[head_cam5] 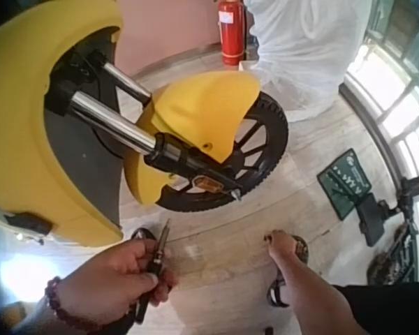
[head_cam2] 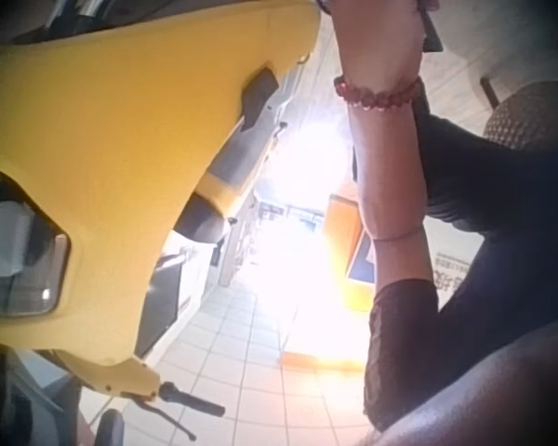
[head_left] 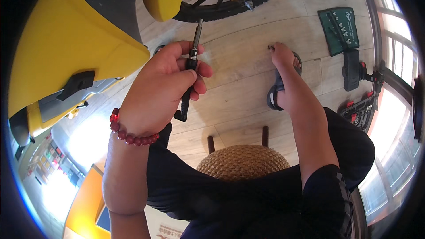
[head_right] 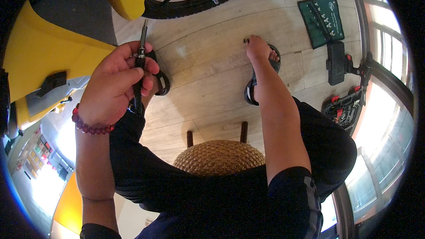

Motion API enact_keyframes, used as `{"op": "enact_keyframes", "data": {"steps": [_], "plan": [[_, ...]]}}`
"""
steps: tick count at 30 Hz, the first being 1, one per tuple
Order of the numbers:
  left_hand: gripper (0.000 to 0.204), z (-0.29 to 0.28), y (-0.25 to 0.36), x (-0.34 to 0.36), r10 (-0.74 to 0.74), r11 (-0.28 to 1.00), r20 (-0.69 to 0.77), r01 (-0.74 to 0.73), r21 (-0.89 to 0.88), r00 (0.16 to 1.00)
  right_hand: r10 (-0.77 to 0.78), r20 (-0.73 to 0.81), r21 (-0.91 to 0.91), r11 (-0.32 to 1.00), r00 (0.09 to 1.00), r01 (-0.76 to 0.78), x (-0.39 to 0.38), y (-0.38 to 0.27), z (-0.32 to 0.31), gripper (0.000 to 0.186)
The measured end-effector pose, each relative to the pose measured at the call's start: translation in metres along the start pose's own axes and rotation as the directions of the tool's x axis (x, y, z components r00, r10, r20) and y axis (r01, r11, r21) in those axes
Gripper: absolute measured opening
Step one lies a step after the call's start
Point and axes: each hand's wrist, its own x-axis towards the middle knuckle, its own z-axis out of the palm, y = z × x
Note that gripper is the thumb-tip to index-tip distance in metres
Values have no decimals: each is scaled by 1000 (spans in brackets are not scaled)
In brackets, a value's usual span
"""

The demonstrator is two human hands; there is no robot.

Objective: Repairing a mechanical component on the front fork of a yellow electric scooter.

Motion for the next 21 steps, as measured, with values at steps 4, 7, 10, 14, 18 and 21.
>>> {"op": "enact_keyframes", "data": {"steps": [4, 7, 10, 14, 18, 21], "plan": [[38, 1, -2, 0, -21, 1000, -2, 21, 16, 1000, -13, 2, -19, 1000, 1000, 13, -2, -3, 0, 24], [38, 0, -4, 1, -7, 1000, 11, 7, 13, 1000, 6, -26, 20, 1000, 1000, -6, -4, -2, 2, 24], [38, 0, -3, 0, -14, 1000, 16, 13, 26, 1000, -20, -52, 30, 999, 998, 21, -1, 4, 9, 24], [38, 4, 1, 0, 6, 999, 42, -8, 46, 999, -17, -28, 12, 1000, 999, 17, -2, 9, 7, 24], [39, 10, 2, 3, 39, 999, 64, -41, 25, 997, 106, -122, 244, 967, 987, -74, -5, 13, -13, 21], [40, 14, -2, 3, 82, 997, 55, -83, 8, 995, -179, 182, 57, 983, 967, 172, -8, -10, -77, 22]]}}
